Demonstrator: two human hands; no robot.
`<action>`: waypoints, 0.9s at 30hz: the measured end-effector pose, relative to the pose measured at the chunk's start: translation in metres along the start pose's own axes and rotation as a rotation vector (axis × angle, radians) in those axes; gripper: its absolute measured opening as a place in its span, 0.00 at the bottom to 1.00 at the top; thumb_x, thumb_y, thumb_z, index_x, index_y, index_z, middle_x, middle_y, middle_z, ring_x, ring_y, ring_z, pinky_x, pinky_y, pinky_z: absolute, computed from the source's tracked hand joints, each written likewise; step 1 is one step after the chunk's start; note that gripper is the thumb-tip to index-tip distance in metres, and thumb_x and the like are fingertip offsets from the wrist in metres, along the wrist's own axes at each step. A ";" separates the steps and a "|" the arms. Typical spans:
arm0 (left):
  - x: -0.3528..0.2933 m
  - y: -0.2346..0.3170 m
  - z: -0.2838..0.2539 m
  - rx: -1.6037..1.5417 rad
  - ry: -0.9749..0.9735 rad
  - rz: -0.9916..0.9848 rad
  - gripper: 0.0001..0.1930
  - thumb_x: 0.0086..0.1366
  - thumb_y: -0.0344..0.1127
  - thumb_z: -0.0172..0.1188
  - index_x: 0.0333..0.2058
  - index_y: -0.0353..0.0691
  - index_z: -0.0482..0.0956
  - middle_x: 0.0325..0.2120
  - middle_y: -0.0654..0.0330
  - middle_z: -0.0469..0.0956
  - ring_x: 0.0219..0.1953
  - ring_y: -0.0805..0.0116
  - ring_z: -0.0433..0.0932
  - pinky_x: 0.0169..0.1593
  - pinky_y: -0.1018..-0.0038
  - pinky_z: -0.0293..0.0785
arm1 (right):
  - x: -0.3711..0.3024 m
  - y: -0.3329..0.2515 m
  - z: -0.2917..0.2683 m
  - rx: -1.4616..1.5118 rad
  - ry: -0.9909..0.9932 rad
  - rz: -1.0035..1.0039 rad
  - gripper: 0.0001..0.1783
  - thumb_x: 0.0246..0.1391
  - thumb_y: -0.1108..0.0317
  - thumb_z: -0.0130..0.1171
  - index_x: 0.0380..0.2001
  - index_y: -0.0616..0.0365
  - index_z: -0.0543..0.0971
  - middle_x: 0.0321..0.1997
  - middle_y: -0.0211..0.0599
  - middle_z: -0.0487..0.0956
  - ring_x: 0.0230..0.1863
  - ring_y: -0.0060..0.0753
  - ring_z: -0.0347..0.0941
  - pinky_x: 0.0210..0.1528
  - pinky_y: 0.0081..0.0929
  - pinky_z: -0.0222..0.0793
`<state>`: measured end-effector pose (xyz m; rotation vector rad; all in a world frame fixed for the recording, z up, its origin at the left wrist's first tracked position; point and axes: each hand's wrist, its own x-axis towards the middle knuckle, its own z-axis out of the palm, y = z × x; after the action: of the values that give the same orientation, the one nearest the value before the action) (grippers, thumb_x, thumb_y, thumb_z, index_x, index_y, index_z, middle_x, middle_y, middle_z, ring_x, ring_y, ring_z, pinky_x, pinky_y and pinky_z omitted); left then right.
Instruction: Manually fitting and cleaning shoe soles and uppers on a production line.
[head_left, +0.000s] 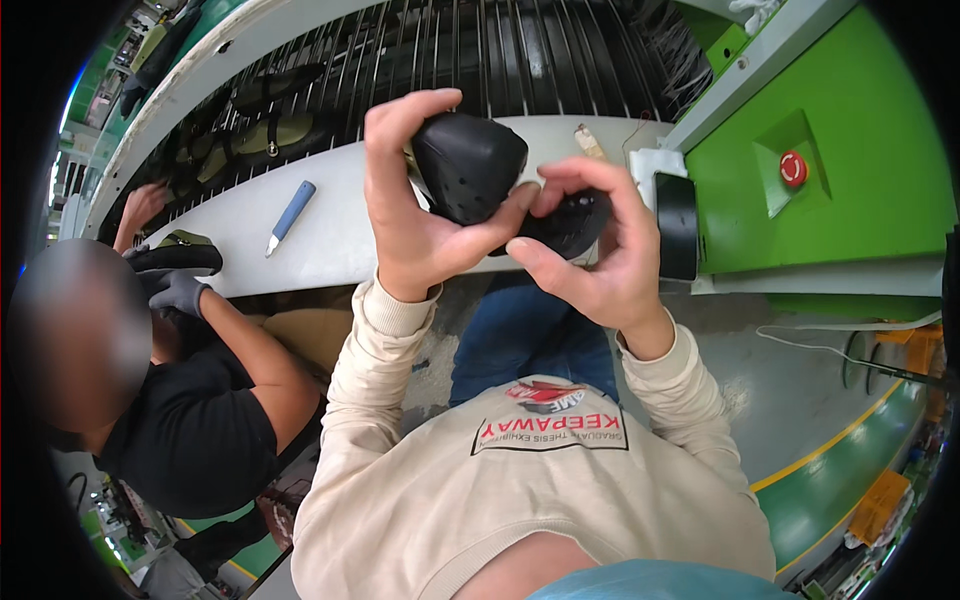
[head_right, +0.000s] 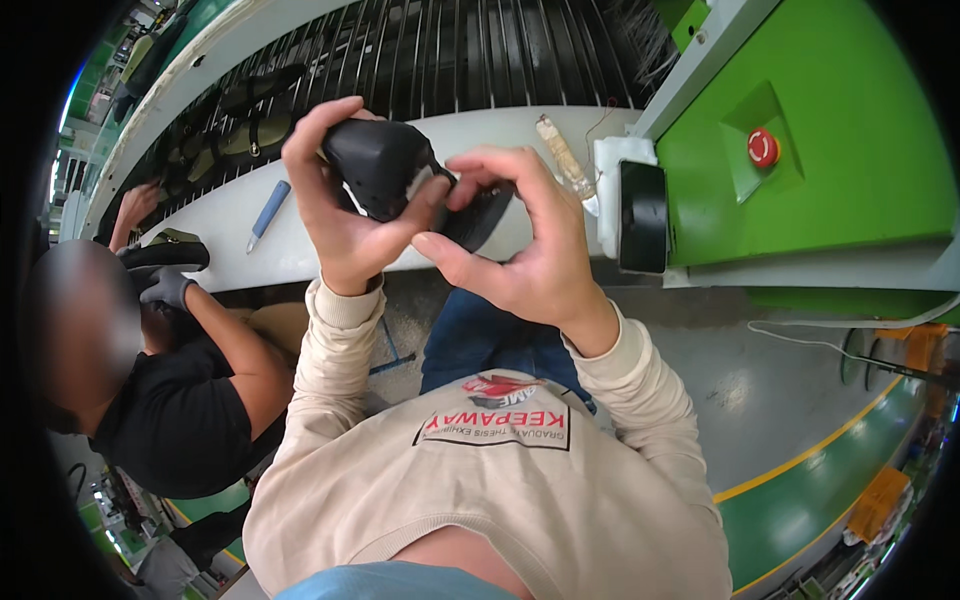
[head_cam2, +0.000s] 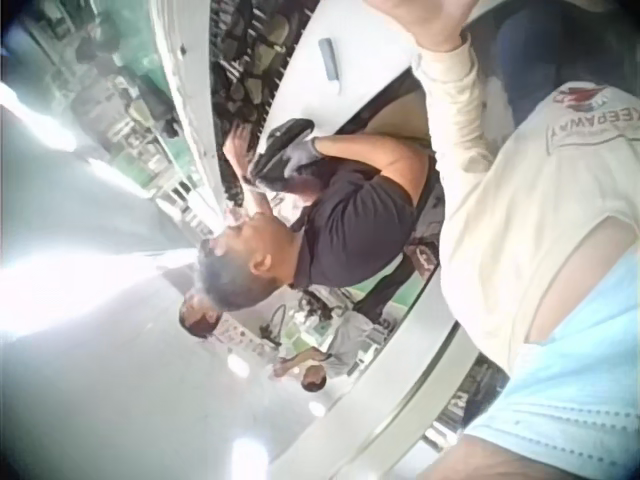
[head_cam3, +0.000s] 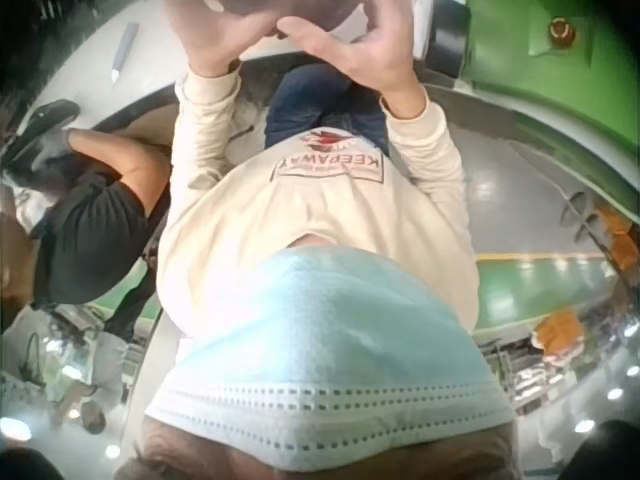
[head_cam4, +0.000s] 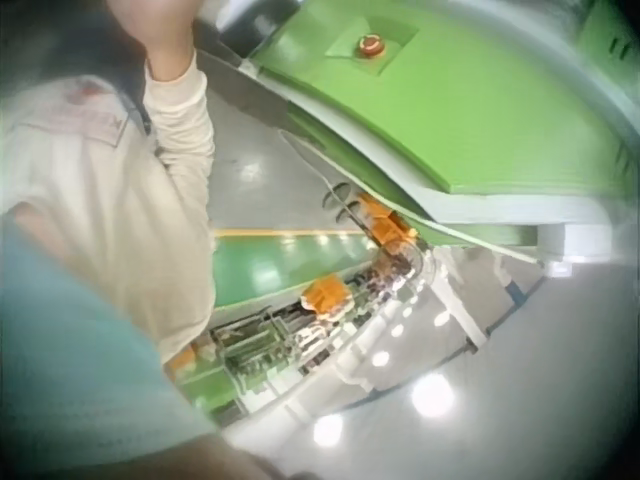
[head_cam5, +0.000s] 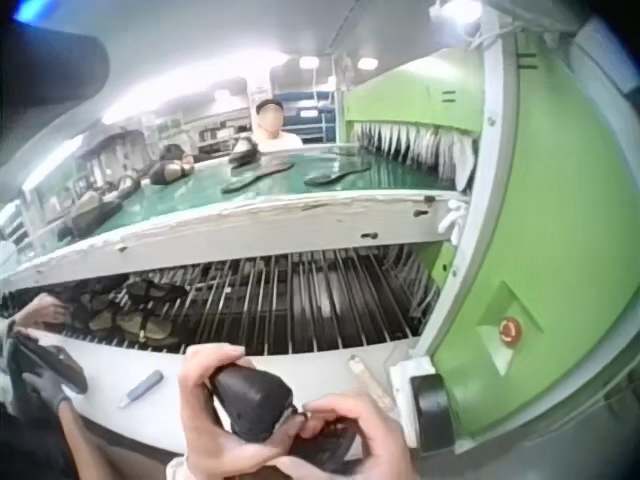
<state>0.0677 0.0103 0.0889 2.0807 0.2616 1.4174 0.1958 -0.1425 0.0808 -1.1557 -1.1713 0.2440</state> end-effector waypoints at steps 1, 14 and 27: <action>0.002 0.000 0.000 0.012 0.020 0.016 0.45 0.42 0.34 0.84 0.61 0.38 0.74 0.52 0.52 0.77 0.51 0.56 0.78 0.55 0.65 0.76 | 0.001 0.001 0.004 0.026 0.028 -0.006 0.30 0.46 0.65 0.84 0.51 0.60 0.81 0.40 0.37 0.82 0.39 0.31 0.80 0.45 0.28 0.77; 0.013 -0.031 -0.014 -0.094 0.036 -0.083 0.39 0.81 0.69 0.37 0.65 0.36 0.71 0.50 0.56 0.77 0.51 0.68 0.76 0.60 0.71 0.71 | 0.019 0.022 0.034 -0.041 0.102 -0.127 0.13 0.48 0.71 0.75 0.29 0.57 0.76 0.24 0.30 0.78 0.21 0.27 0.72 0.26 0.22 0.69; 0.021 -0.048 -0.020 -0.297 0.199 -0.293 0.37 0.85 0.64 0.30 0.62 0.36 0.74 0.46 0.58 0.80 0.47 0.69 0.80 0.56 0.72 0.77 | 0.026 0.041 0.068 -0.178 0.201 -0.194 0.38 0.41 0.61 0.86 0.55 0.60 0.79 0.48 0.39 0.78 0.45 0.38 0.80 0.45 0.31 0.80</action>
<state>0.0662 0.0656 0.0823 1.5940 0.3935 1.3883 0.1674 -0.0671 0.0582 -1.1823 -1.1337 -0.1244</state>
